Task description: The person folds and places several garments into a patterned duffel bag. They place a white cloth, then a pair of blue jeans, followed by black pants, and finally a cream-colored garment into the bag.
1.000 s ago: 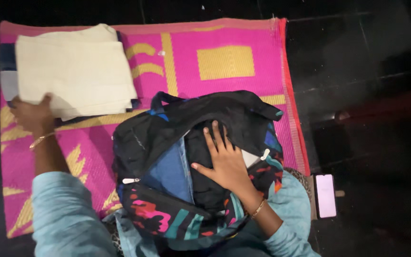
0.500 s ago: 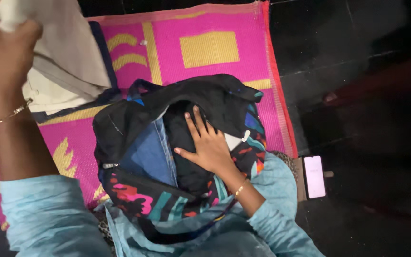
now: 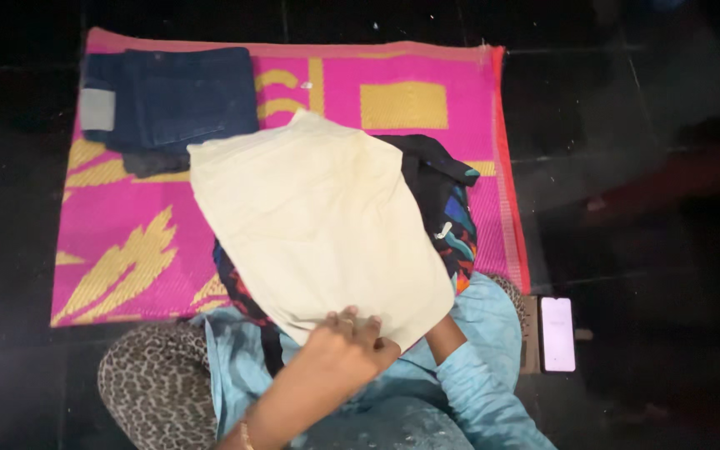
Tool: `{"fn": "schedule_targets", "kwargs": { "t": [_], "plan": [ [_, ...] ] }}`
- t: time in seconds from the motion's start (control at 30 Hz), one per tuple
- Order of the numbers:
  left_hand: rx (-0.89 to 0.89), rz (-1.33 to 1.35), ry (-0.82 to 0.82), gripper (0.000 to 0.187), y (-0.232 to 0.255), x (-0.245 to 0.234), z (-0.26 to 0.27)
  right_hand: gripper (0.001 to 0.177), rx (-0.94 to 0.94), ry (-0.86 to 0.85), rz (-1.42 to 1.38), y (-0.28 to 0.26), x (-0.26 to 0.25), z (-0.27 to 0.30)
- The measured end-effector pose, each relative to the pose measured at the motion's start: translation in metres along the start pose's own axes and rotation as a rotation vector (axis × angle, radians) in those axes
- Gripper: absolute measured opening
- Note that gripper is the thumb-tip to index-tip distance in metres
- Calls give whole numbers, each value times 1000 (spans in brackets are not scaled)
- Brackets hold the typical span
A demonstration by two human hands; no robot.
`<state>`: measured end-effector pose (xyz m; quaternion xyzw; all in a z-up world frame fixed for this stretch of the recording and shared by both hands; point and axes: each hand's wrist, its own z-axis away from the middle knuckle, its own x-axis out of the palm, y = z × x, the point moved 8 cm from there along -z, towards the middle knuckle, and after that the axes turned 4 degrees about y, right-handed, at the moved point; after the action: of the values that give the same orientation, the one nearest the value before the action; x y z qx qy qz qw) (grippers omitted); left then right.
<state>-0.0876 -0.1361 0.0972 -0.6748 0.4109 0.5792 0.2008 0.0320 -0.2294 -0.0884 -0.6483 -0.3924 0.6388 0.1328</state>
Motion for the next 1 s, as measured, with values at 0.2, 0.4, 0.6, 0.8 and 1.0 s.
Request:
{"fn": "schedule_targets", "kwargs": {
  "t": [0.2, 0.4, 0.6, 0.8, 1.0],
  "plan": [
    [-7, 108, 212, 18, 33, -16, 17, 47, 75, 206, -350, 12, -44, 37],
    [297, 580, 78, 22, 84, -41, 12, 26, 34, 469, -499, 5, -128, 92],
    [345, 869, 35, 27, 88, -47, 21, 17, -188, 210, -349, -25, -196, 136],
    [-113, 841, 238, 33, 34, -41, 57, 30, -81, 309, -741, -8, -163, 142],
    [-599, 661, 824, 41, -91, -60, 78, 47, 77, 518, -589, 3, -134, 50]
  ]
}}
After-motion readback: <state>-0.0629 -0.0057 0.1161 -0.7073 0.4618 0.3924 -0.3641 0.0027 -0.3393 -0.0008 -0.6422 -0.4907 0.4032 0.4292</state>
